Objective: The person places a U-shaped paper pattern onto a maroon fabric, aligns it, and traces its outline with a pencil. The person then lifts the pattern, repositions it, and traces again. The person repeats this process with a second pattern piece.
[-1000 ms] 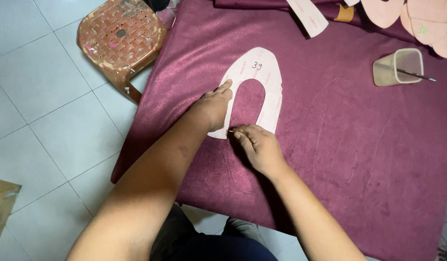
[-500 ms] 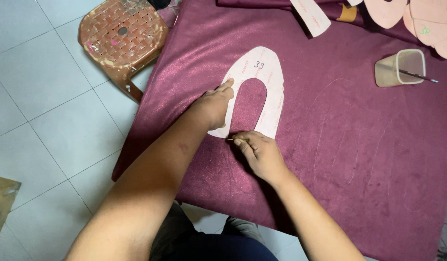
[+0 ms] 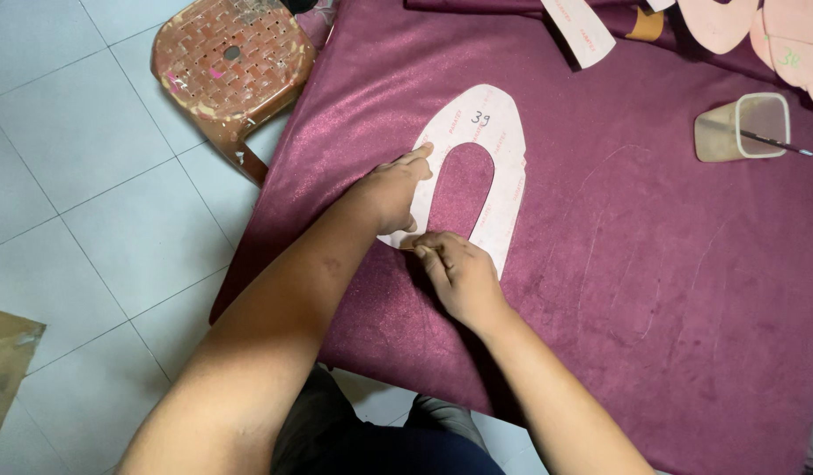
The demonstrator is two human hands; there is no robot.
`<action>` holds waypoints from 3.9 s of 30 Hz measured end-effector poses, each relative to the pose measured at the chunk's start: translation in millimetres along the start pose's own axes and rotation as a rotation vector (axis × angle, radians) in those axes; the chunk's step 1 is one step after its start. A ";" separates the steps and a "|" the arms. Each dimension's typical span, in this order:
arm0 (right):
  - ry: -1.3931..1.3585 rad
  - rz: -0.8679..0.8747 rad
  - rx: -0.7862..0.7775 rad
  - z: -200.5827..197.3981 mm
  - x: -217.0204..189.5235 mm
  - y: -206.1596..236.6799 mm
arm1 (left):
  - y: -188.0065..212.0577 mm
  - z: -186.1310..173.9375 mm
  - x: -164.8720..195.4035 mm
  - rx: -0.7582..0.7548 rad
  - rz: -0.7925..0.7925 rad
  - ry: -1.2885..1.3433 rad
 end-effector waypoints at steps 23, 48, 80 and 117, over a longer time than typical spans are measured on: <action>0.171 -0.026 -0.072 -0.8 -14.6 -9.4 | -8.3 3.6 -12.5 -0.004 0.067 0.067; 0.162 -0.027 0.014 -17.6 10.5 17.6 | -3.9 1.8 -12.4 0.009 0.090 0.056; 0.228 0.020 0.105 -9.8 8.7 5.3 | -10.3 6.4 -17.9 0.009 0.119 0.093; -0.371 0.177 0.007 9.7 -8.3 46.0 | 115.4 62.8 -180.3 0.358 -0.064 1.324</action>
Point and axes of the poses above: each hand's wrist, its own y-axis away from the middle knuckle, its own z-axis out of the palm, x = y × z, the point moved 5 cm from there along -y, towards the middle knuckle, and after that the axes turned 9 degrees about -z, right-handed, at the moved point
